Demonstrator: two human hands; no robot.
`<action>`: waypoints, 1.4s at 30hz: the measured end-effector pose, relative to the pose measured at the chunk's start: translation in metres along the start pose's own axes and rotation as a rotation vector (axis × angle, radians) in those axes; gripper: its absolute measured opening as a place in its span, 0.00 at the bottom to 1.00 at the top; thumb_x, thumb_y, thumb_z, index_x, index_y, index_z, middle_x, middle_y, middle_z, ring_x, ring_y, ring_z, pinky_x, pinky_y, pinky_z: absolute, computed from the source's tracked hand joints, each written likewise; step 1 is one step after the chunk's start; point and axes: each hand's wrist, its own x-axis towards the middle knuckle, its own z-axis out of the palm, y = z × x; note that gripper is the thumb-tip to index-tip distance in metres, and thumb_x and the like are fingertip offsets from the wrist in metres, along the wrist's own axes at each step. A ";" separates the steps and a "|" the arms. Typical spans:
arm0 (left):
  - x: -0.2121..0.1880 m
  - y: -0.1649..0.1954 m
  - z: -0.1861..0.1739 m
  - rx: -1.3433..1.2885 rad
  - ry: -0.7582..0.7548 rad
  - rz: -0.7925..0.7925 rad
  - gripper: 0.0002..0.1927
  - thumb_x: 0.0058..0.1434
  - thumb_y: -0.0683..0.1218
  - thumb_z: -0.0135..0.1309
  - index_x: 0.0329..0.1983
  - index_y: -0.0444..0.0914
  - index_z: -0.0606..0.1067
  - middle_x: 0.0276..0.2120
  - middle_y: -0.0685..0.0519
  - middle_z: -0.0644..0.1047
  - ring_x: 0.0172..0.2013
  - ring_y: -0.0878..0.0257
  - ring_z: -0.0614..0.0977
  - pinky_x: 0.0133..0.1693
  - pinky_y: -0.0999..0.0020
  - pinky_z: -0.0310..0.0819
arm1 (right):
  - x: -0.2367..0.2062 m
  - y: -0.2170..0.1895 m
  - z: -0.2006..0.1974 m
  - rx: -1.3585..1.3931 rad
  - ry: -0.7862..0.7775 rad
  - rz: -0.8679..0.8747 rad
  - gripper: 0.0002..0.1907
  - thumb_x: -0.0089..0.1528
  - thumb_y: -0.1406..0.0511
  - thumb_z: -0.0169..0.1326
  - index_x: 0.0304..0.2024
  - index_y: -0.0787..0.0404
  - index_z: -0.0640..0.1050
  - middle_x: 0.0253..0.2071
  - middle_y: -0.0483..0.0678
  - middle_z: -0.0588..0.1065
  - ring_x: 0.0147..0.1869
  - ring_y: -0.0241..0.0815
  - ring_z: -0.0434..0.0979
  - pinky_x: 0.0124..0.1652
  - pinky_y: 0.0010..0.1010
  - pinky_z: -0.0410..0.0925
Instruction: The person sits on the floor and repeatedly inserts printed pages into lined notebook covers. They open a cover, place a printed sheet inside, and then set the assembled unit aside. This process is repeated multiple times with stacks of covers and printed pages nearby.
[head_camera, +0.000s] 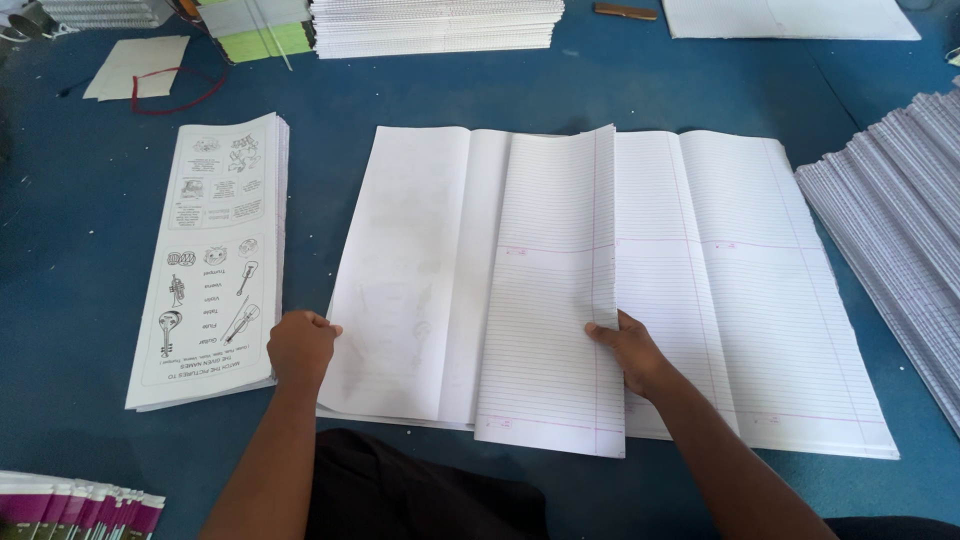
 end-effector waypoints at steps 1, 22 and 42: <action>-0.001 0.000 -0.001 0.038 0.011 0.008 0.09 0.55 0.48 0.68 0.33 0.39 0.81 0.30 0.50 0.82 0.34 0.54 0.84 0.39 0.58 0.78 | 0.000 0.000 0.000 0.008 0.000 -0.002 0.31 0.64 0.61 0.52 0.67 0.66 0.64 0.58 0.65 0.74 0.60 0.56 0.77 0.57 0.45 0.73; -0.016 0.043 -0.013 -1.053 -0.629 -0.154 0.16 0.63 0.48 0.53 0.48 0.33 0.72 0.41 0.44 0.77 0.40 0.57 0.82 0.40 0.62 0.82 | -0.009 -0.034 0.015 -0.076 0.023 -0.043 0.28 0.65 0.63 0.51 0.66 0.66 0.65 0.57 0.63 0.75 0.58 0.54 0.79 0.57 0.41 0.74; -0.084 0.119 0.018 -1.223 -0.950 0.070 0.17 0.58 0.54 0.58 0.43 0.40 0.71 0.41 0.48 0.77 0.49 0.55 0.77 0.56 0.57 0.70 | 0.007 -0.042 0.042 -0.041 -0.042 -0.079 0.25 0.64 0.64 0.52 0.62 0.66 0.69 0.56 0.61 0.76 0.57 0.51 0.80 0.55 0.41 0.75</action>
